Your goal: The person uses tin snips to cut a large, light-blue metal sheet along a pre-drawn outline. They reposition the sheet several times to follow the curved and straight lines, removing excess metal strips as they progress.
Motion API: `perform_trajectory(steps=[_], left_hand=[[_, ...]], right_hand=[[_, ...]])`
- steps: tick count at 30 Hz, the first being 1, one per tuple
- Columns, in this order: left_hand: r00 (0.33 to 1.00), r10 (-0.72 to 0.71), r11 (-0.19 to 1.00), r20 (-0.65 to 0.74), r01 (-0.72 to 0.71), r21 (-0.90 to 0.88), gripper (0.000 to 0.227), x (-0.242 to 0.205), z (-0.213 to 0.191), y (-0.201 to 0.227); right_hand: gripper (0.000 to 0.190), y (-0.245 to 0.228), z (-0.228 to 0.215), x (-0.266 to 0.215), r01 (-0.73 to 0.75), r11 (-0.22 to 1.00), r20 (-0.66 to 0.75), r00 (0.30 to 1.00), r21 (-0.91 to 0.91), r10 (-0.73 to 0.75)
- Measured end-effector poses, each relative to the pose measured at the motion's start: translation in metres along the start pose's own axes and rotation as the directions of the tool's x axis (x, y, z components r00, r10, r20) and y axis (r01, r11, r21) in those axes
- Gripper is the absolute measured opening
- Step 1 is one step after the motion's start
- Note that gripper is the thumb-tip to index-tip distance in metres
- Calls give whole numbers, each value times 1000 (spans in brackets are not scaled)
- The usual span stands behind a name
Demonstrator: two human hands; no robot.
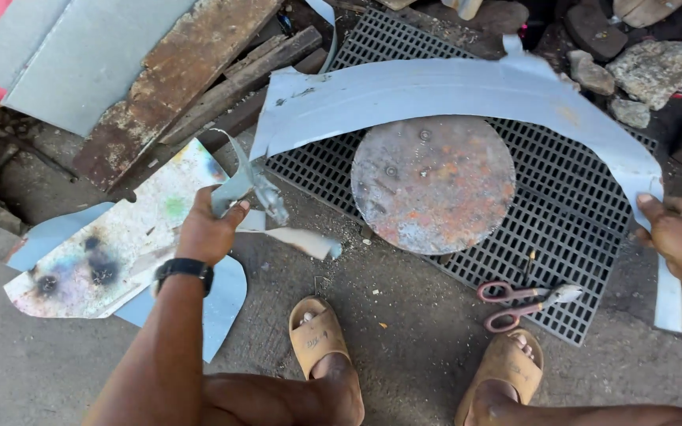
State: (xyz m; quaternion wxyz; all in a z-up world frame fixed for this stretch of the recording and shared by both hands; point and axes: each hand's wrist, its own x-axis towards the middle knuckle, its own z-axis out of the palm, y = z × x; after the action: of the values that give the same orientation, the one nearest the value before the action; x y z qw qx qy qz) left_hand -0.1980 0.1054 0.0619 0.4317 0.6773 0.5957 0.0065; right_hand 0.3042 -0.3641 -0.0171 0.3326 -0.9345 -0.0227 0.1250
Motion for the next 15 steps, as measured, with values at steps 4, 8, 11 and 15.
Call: perform_trajectory(steps=[4,8,11,15], left_hand=[[991,57,998,-125,-57,3,23,10,1,6],[984,94,995,-152,-98,-22,6,6,-13,26],[991,108,994,-85,-106,25,20,-3,-32,39],[998,52,996,24,-54,65,22,-7,-35,31]], right_hand=[[47,41,5,33,29,996,97,995,79,-36],[46,67,1,72,169,986,33,985,-1,-169],[44,50,-8,64,104,995,71,992,12,-104],[51,16,-9,31,12,999,79,997,-51,-8]])
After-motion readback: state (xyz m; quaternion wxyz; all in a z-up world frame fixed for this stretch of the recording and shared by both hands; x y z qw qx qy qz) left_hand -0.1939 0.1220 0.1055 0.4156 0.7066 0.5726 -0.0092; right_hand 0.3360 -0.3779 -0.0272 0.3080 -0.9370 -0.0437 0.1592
